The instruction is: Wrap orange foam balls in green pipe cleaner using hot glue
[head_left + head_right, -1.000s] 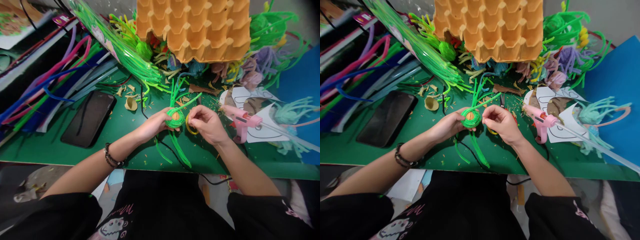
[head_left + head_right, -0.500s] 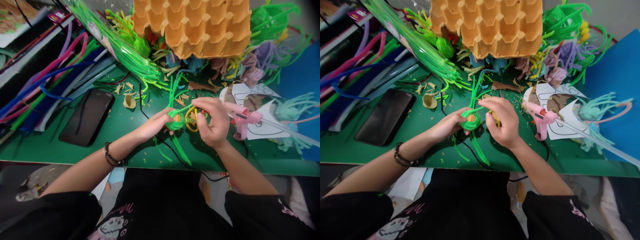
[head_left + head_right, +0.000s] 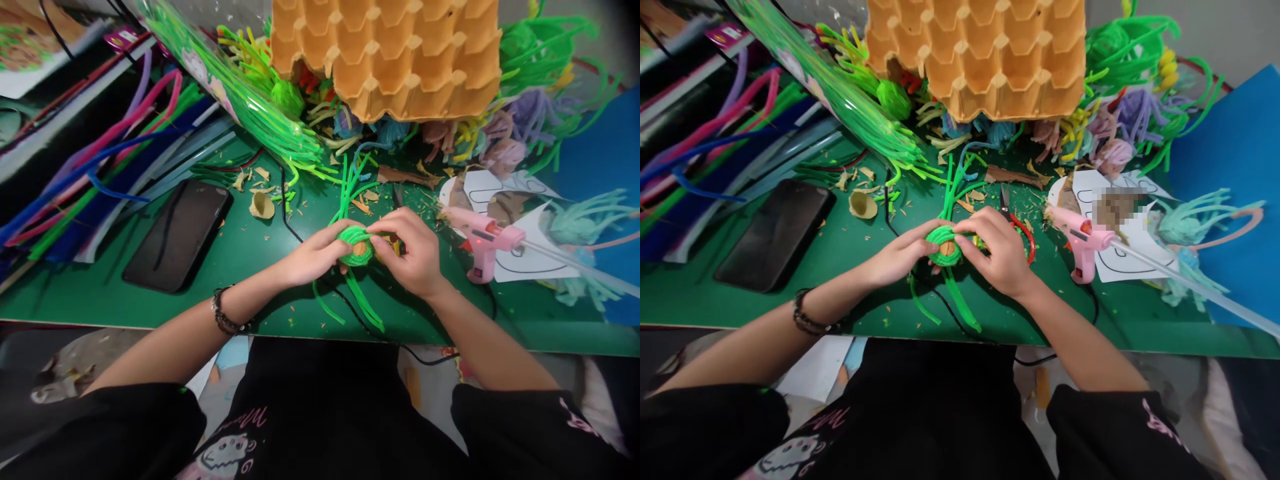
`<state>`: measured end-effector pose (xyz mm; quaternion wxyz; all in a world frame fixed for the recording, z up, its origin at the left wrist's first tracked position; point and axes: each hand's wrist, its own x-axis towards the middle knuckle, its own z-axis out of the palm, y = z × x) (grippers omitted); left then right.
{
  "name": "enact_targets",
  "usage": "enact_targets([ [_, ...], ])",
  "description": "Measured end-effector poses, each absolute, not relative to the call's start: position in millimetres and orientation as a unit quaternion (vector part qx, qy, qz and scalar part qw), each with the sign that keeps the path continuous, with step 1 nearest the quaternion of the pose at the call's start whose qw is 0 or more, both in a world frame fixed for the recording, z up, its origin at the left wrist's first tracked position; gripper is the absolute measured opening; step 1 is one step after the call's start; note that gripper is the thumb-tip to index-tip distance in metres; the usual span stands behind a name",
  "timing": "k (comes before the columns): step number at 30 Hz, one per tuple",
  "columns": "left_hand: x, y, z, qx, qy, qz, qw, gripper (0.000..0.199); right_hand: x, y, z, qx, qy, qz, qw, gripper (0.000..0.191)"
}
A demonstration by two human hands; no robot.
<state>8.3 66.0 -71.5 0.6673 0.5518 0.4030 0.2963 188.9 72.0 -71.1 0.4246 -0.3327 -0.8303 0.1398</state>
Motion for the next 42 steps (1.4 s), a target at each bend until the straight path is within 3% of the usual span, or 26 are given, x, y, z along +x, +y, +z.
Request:
enact_targets([
  [8, 6.9, 65.3, -70.8, 0.599, 0.404, 0.322, 0.612, 0.033, 188.9, 69.1, -70.0, -0.335, -0.832, 0.160, 0.412, 0.010],
  [14, 6.9, 64.4, -72.1, 0.544, 0.378, 0.306, 0.684, 0.035, 188.6, 68.6, -70.1, -0.326, -0.834, 0.166, 0.413, 0.011],
  [19, 8.9, 65.2, -70.9, 0.553, 0.378, 0.308, 0.675, 0.032, 188.4, 69.0, -69.5, -0.320, -0.837, 0.159, 0.414, 0.010],
  [26, 7.5, 68.0, -74.3, 0.627, 0.387, 0.332, 0.589, 0.027, 187.3, 68.2, -68.7, -0.315, -0.843, 0.140, 0.413, 0.010],
  [36, 7.6, 66.6, -74.0, 0.519, 0.356, 0.318, 0.709, 0.033, 188.5, 68.8, -67.1, -0.324, -0.835, 0.118, 0.429, 0.006],
  [42, 5.4, 67.3, -78.6, 0.578, 0.371, 0.286, 0.669, 0.031, 188.8, 68.3, -67.5, -0.336, -0.824, 0.148, 0.431, 0.012],
])
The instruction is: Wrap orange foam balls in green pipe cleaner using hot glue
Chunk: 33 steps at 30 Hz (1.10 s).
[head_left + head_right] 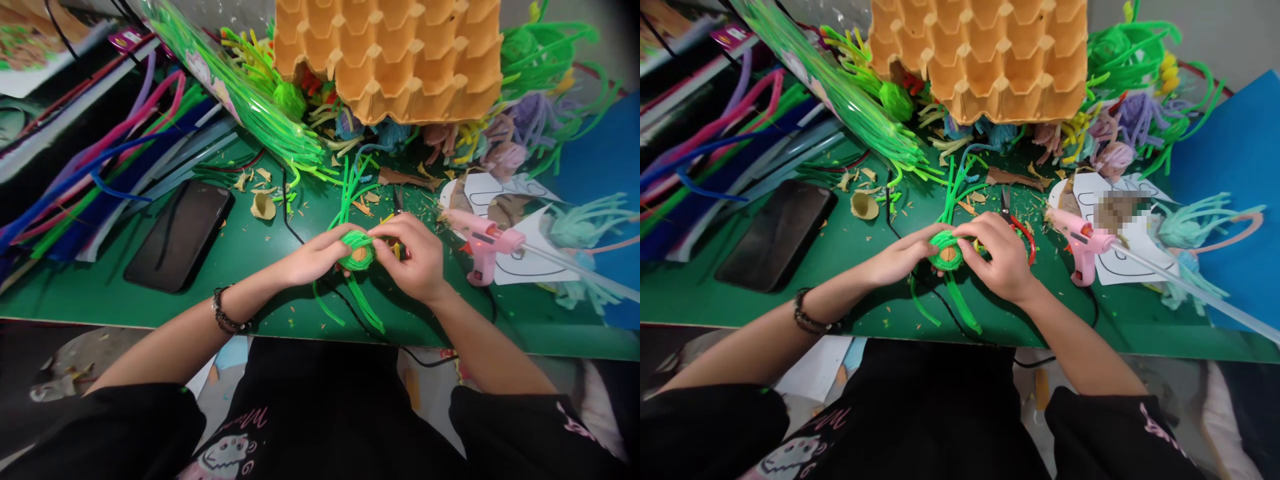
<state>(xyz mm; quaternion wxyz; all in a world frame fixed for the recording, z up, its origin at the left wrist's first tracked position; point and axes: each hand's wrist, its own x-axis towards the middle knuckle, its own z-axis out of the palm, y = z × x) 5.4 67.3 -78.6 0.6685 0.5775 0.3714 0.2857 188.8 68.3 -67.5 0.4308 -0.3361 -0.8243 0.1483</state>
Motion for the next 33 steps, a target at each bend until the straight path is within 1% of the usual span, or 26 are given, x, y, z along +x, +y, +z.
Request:
enact_targets([
  [3, 6.2, 67.1, -80.6, 0.633, 0.374, 0.292, 0.611, 0.028, 189.0, 67.1, -66.6, -0.351, -0.811, 0.188, 0.428, 0.016],
  [6, 7.2, 66.7, -82.7, 0.667, 0.369, 0.304, 0.571, 0.031, 189.3, 66.2, -65.0, -0.370, -0.797, 0.218, 0.424, 0.016],
  [10, 7.2, 65.2, -83.5, 0.657, 0.371, 0.301, 0.582, 0.040, 190.1, 67.5, -63.9, -0.382, -0.785, 0.240, 0.425, 0.014],
  [13, 6.4, 64.4, -83.9, 0.650, 0.376, 0.299, 0.589, 0.041, 189.3, 68.9, -63.4, -0.380, -0.786, 0.241, 0.425, 0.014],
  [18, 5.9, 65.7, -86.5, 0.661, 0.393, 0.317, 0.555, 0.048, 185.3, 64.4, -54.6, -0.353, -0.810, 0.194, 0.425, 0.015],
  [20, 5.9, 66.1, -86.2, 0.666, 0.406, 0.318, 0.539, 0.049, 183.6, 58.7, -47.4, -0.332, -0.837, 0.162, 0.404, 0.016],
  [22, 5.9, 65.6, -84.5, 0.679, 0.417, 0.323, 0.511, 0.048, 181.9, 50.8, -39.7, -0.312, -0.866, 0.139, 0.364, 0.018],
  [25, 6.1, 63.4, -81.0, 0.699, 0.424, 0.329, 0.472, 0.049, 179.0, 37.2, -31.1, -0.288, -0.902, 0.127, 0.297, 0.021],
  [28, 6.6, 61.3, -79.4, 0.711, 0.415, 0.340, 0.455, 0.053, 176.2, 25.8, -28.5, -0.269, -0.924, 0.120, 0.245, 0.020],
  [31, 7.1, 60.7, -79.8, 0.715, 0.408, 0.349, 0.447, 0.054, 177.4, 18.8, -28.1, -0.274, -0.927, 0.123, 0.223, 0.020],
  [33, 7.0, 60.9, -80.1, 0.711, 0.411, 0.354, 0.447, 0.052, 183.6, 15.3, -26.4, -0.291, -0.920, 0.132, 0.226, 0.018],
])
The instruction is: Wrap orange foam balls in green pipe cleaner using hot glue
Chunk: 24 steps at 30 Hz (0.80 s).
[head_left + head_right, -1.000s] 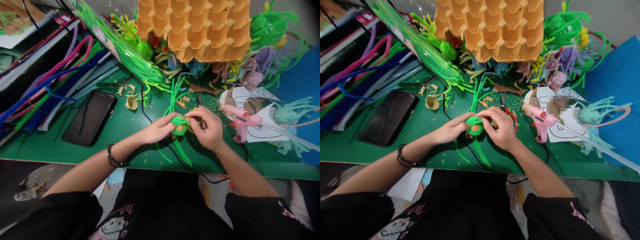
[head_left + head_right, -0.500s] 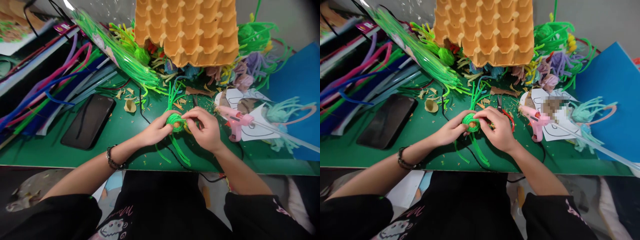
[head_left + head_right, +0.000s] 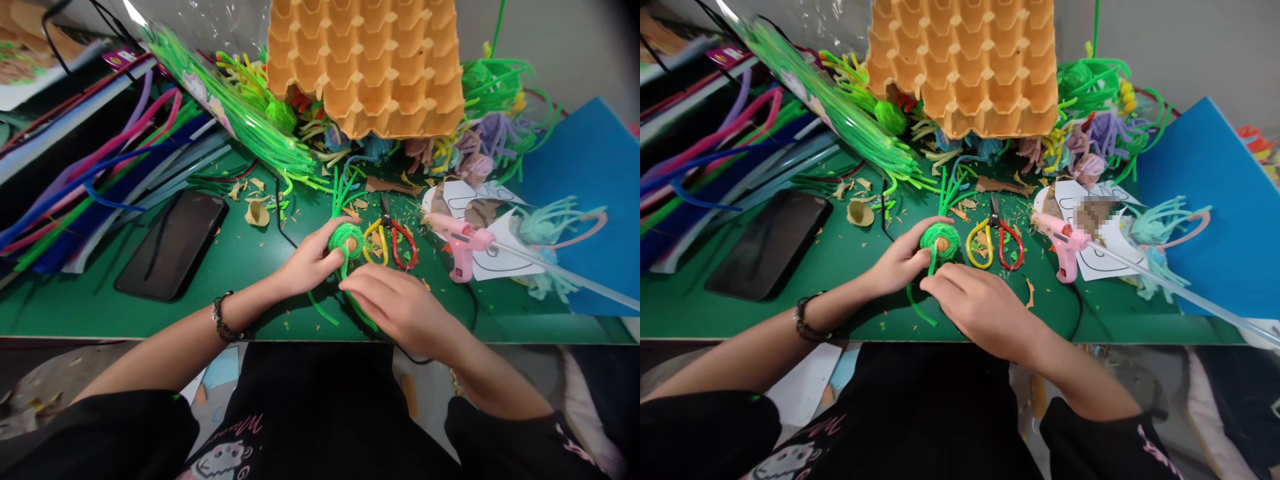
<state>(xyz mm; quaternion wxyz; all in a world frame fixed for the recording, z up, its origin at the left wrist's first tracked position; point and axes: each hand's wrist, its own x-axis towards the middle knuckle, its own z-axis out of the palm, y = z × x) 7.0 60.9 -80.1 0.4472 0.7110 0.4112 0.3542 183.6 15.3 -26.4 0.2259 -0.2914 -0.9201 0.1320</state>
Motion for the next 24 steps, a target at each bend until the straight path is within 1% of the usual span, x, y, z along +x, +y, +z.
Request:
enact_targets([
  [3, 6.8, 60.7, -80.6, 0.695, 0.426, 0.363, 0.451, 0.049, 204.6, 10.0, -20.3, -0.349, -0.897, 0.141, 0.233, 0.013],
  [5, 7.0, 59.7, -81.8, 0.682, 0.432, 0.370, 0.459, 0.045, 225.4, 6.4, -15.7, -0.409, -0.883, 0.146, 0.179, 0.011],
  [8, 7.6, 57.7, -84.7, 0.666, 0.438, 0.374, 0.474, 0.040, 260.4, 1.9, -12.6, -0.478, -0.863, 0.151, 0.062, 0.021],
  [10, 8.1, 56.7, -85.8, 0.668, 0.438, 0.374, 0.471, 0.039, 282.2, 0.1, -14.9, -0.541, -0.828, 0.146, 0.027, 0.026],
  [11, 8.2, 56.5, -85.6, 0.676, 0.434, 0.376, 0.462, 0.039, 291.9, -0.4, -17.3, -0.578, -0.805, 0.130, 0.028, 0.027],
  [15, 8.5, 57.0, -81.8, 0.735, 0.404, 0.379, 0.391, 0.042, 318.2, -1.5, -29.4, -0.707, -0.701, 0.047, 0.072, 0.026],
  [18, 8.4, 57.9, -80.2, 0.759, 0.389, 0.377, 0.361, 0.043, 316.6, -3.8, -32.3, -0.724, -0.683, -0.013, 0.098, 0.023],
  [20, 8.4, 58.3, -80.7, 0.767, 0.387, 0.386, 0.337, 0.044, 301.2, -5.3, -31.1, -0.699, -0.703, 0.006, 0.136, 0.019],
  [21, 8.4, 58.5, -81.1, 0.773, 0.384, 0.393, 0.317, 0.044, 289.3, -5.5, -30.7, -0.678, -0.718, 0.040, 0.154, 0.016],
  [24, 8.4, 58.9, -82.1, 0.796, 0.356, 0.420, 0.250, 0.043, 243.5, -2.8, -34.0, -0.614, -0.719, 0.130, 0.298, 0.012],
])
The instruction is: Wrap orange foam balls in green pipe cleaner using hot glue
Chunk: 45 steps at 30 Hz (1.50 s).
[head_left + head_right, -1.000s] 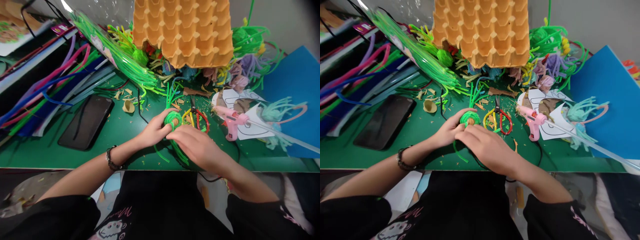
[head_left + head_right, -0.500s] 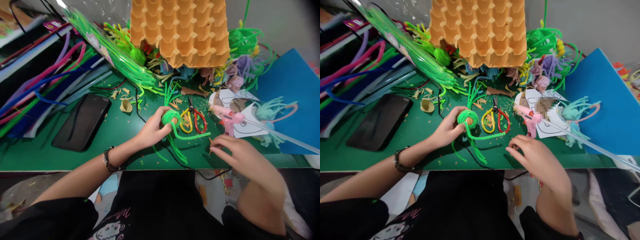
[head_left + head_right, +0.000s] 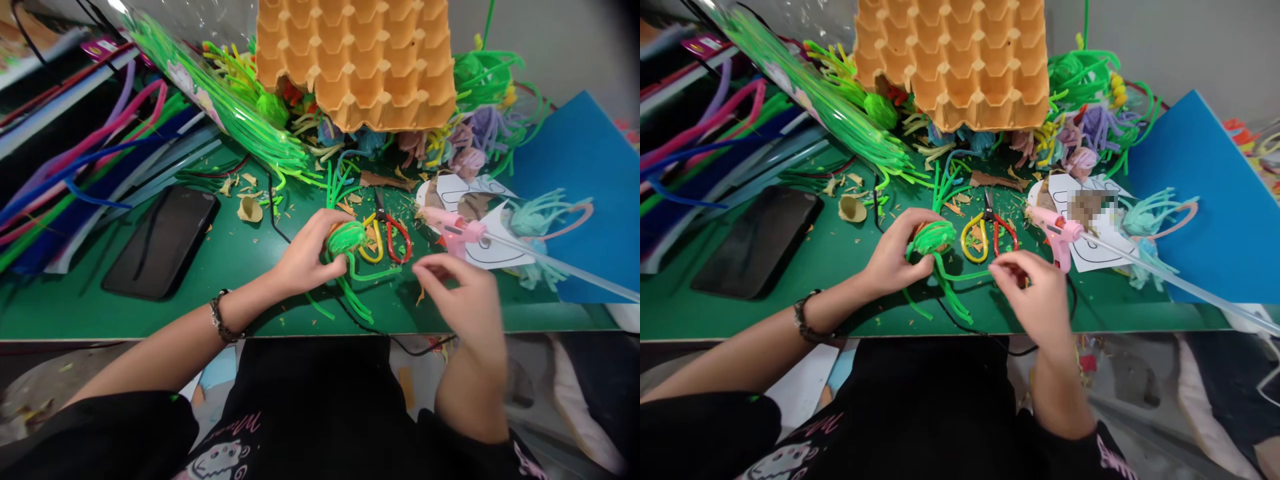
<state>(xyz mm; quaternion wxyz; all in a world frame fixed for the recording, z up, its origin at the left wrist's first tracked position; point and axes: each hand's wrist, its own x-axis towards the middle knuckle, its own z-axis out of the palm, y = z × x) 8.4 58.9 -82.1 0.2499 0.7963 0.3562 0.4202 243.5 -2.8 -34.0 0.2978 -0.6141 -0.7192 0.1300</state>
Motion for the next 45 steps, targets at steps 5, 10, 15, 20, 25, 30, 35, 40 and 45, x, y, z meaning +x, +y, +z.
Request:
enact_targets([
  [5, 6.8, 58.7, -84.1, 0.813, 0.320, 0.453, 0.176, 0.043, 181.5, 5.9, -46.8, -0.536, -0.710, 0.217, 0.402, 0.015],
  [10, 4.0, 56.3, -88.3, 0.831, 0.296, 0.452, 0.131, 0.046, 166.9, 8.1, -44.4, -0.523, -0.734, 0.158, 0.404, 0.011],
  [15, 4.6, 54.2, -89.3, 0.845, 0.289, 0.443, 0.074, 0.049, 165.5, 5.6, -38.8, -0.525, -0.745, 0.124, 0.393, 0.012],
  [20, 6.6, 54.2, -89.6, 0.850, 0.279, 0.441, 0.075, 0.047, 168.9, 3.1, -35.8, -0.522, -0.728, 0.131, 0.424, 0.012],
  [25, 6.9, 56.0, -89.4, 0.838, 0.289, 0.448, 0.115, 0.046, 177.9, 2.0, -34.2, -0.521, -0.673, 0.148, 0.504, 0.010],
  [30, 7.8, 57.3, -87.4, 0.822, 0.309, 0.457, 0.137, 0.045, 187.1, 3.1, -34.7, -0.514, -0.658, 0.112, 0.539, 0.011],
  [35, 8.3, 58.1, -86.1, 0.809, 0.317, 0.469, 0.160, 0.046, 194.0, 2.3, -35.9, -0.521, -0.656, 0.116, 0.533, 0.011],
  [40, 8.0, 58.8, -86.1, 0.802, 0.328, 0.469, 0.168, 0.046, 198.4, 0.5, -38.3, -0.523, -0.661, 0.145, 0.518, 0.009],
  [45, 8.2, 59.3, -85.7, 0.804, 0.332, 0.466, 0.166, 0.044, 202.4, 0.5, -39.5, -0.502, -0.691, 0.162, 0.494, 0.022],
])
